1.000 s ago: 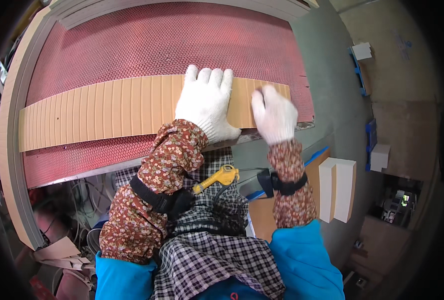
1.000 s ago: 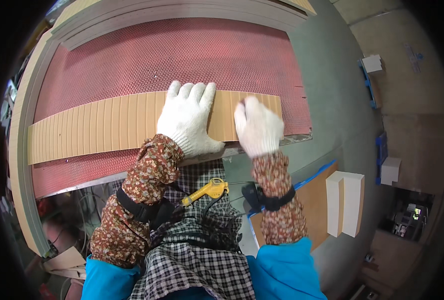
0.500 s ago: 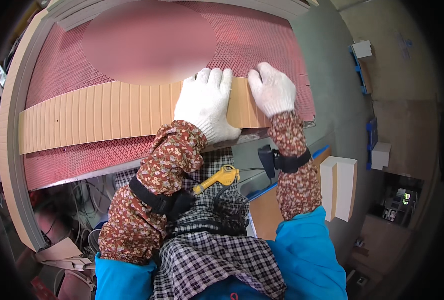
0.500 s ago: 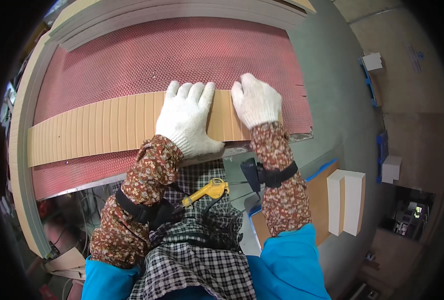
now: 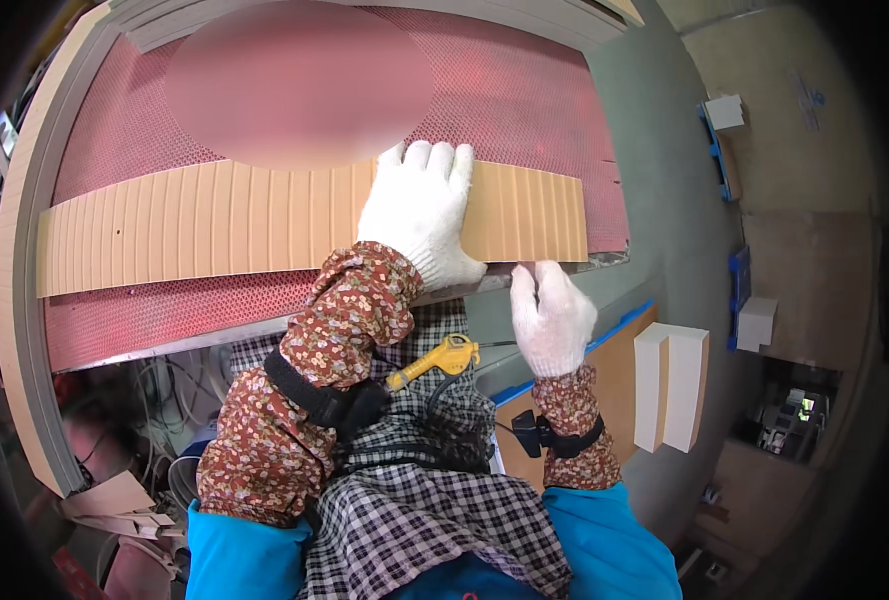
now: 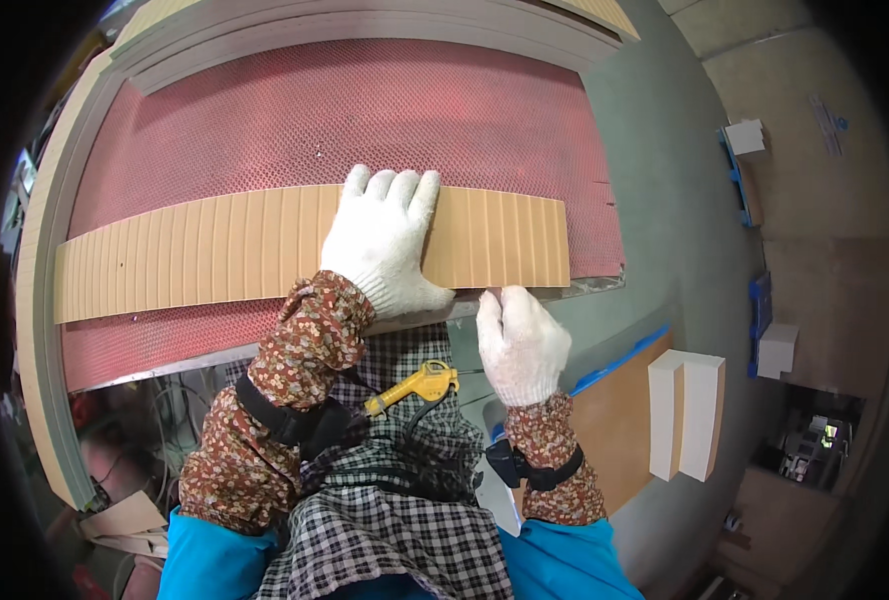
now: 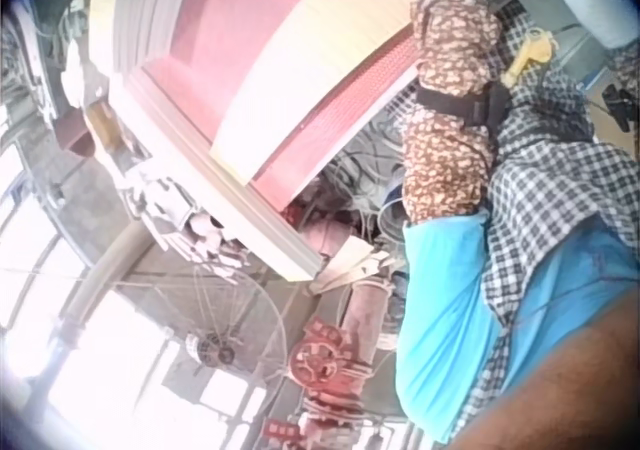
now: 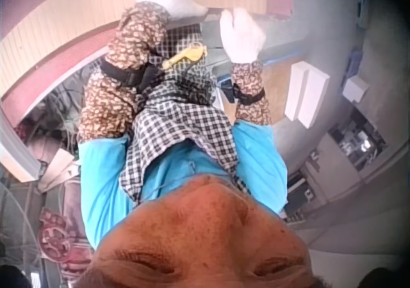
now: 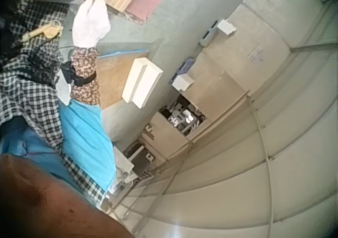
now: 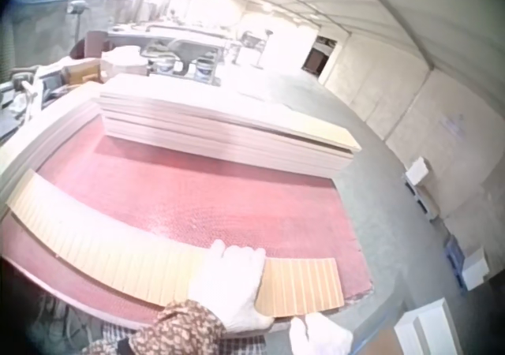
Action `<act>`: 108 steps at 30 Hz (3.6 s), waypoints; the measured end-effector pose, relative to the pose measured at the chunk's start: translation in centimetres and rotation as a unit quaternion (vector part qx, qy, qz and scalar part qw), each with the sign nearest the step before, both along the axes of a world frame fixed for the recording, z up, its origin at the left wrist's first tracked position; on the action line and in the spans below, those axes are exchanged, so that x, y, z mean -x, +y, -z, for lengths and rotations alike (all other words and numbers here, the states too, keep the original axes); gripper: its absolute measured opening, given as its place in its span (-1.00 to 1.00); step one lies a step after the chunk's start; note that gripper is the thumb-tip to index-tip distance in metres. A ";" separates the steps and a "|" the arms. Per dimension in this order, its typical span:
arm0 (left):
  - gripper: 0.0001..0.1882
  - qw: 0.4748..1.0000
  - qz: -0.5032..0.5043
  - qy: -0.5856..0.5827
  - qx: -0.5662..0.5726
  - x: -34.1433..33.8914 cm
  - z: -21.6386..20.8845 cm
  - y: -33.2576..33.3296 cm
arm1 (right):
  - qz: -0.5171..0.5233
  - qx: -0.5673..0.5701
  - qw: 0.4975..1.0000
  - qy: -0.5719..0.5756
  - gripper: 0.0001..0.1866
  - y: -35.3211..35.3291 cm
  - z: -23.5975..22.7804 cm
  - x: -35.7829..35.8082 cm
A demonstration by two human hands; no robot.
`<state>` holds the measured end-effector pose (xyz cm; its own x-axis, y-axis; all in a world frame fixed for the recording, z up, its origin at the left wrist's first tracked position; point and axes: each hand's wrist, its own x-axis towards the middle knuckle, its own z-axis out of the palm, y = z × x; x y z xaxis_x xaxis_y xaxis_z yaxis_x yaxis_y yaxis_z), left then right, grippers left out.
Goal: Sanding the surfaces and edges of a wooden board using sandpaper in a workshop environment.
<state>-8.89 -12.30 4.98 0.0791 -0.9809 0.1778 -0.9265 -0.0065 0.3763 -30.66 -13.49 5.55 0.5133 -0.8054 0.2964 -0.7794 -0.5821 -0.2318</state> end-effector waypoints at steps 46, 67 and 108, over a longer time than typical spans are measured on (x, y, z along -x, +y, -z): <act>0.16 0.999 -0.006 -0.014 0.036 0.3 0.6 -0.4 | -0.014 -0.015 0.995 0.098 -0.66 -11.1 -0.8 -8.1; 0.16 0.999 0.004 0.010 0.030 0.2 0.5 -0.4 | -0.021 -0.025 0.996 0.084 -0.69 -9.5 -0.9 -7.1; 0.19 1.000 0.021 0.009 -0.009 -0.7 0.3 -0.1 | -0.037 -0.040 0.998 -0.007 -0.81 -2.8 -0.5 -5.3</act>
<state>-8.21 -12.39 4.72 0.0398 -0.9864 0.1596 -0.9195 0.0263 0.3923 -25.40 -16.33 6.10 0.5679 -0.7874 0.2397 -0.7319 -0.6163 -0.2907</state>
